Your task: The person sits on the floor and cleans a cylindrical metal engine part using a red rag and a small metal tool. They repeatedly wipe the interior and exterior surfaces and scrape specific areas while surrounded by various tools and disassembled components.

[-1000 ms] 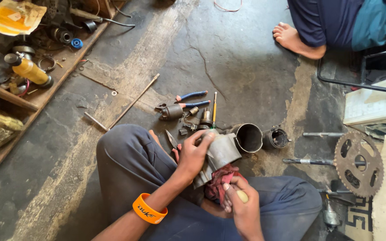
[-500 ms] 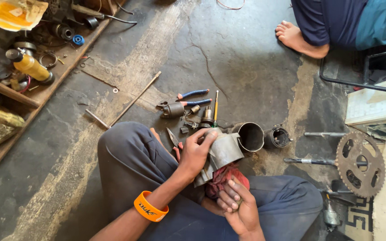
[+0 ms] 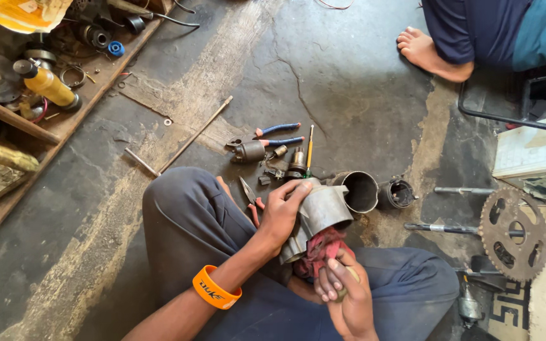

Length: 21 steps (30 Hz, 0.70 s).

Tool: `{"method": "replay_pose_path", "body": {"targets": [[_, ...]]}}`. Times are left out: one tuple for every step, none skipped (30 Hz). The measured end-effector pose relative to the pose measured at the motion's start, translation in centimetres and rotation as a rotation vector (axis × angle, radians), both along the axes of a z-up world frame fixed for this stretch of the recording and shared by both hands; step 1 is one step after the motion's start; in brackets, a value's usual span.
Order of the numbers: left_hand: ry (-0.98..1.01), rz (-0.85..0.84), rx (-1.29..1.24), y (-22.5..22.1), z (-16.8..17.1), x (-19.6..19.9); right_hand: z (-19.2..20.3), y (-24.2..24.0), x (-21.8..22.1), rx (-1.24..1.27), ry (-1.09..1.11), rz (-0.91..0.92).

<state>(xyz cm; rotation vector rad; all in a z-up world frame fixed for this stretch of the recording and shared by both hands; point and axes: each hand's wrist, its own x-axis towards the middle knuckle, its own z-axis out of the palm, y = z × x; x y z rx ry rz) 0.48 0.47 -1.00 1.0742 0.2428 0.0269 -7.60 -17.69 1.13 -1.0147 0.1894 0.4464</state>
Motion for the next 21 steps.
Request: {"method": "replay_pose_path", "body": {"targets": [[0.009,-0.007,-0.025,0.0,0.0,0.1,-0.3,-0.2,0.0,0.04,0.014,0.006],[0.019,-0.015,-0.049,0.0,0.0,0.1,-0.6,-0.3,0.1,0.08,0.029,0.011],[0.03,-0.021,-0.076,0.0,0.0,0.0,-0.8,-0.5,0.1,0.118,0.044,0.017],[0.032,-0.023,-0.087,0.1,0.1,-0.1,-0.9,-0.6,0.1,0.099,0.039,0.017],[0.035,-0.027,-0.1,0.1,0.2,-0.1,-1.0,-0.8,0.1,0.078,0.035,0.013],[0.038,-0.032,-0.113,0.1,0.3,-0.2,-1.1,-1.0,0.1,0.058,0.031,0.009],[0.046,-0.044,-0.125,0.2,0.5,-0.1,-1.1,-1.2,0.1,0.065,0.038,0.01],[0.055,-0.056,-0.137,0.4,0.6,-0.1,-1.1,-1.5,0.3,0.072,0.046,0.012],[0.073,-0.069,-0.149,0.4,0.6,-0.3,-1.1,-1.8,0.1,0.079,0.062,0.011],[0.078,-0.076,-0.196,0.4,0.5,-0.3,-1.2,-2.2,-0.1,0.106,0.054,0.0],[0.083,-0.076,-0.243,0.6,0.4,-0.2,-1.2,-2.6,-0.3,0.133,0.046,-0.005],[0.088,-0.075,-0.29,0.7,0.3,-0.1,-1.1,-3.0,-0.5,0.16,0.038,-0.01],[0.139,-0.091,-0.404,0.8,0.2,0.0,-1.0,-3.6,-0.7,0.221,0.024,0.002],[0.19,-0.107,-0.518,0.9,0.1,0.1,-0.8,-4.2,-0.8,0.283,0.01,0.013],[0.238,-0.126,-0.633,1.0,0.0,0.3,-0.6,-4.8,-0.9,0.342,-0.007,0.022],[0.248,-0.141,-0.673,0.9,0.0,0.4,-0.4,-5.4,-0.9,0.325,-0.013,0.013],[0.257,-0.158,-0.709,1.0,0.0,0.4,-0.2,-5.9,-0.9,0.312,-0.019,0.002],[0.266,-0.175,-0.746,1.0,0.1,0.5,-0.1,-6.2,-0.9,0.298,-0.026,-0.009],[0.265,-0.193,-0.757,1.0,0.2,0.4,0.1,-6.5,-0.9,0.306,-0.038,-0.003],[0.264,-0.211,-0.768,1.0,0.3,0.3,0.3,-6.8,-0.9,0.315,-0.049,0.003],[0.264,-0.227,-0.78,0.9,0.4,0.1,0.4,-6.9,-1.0,0.322,-0.059,0.01]]}}
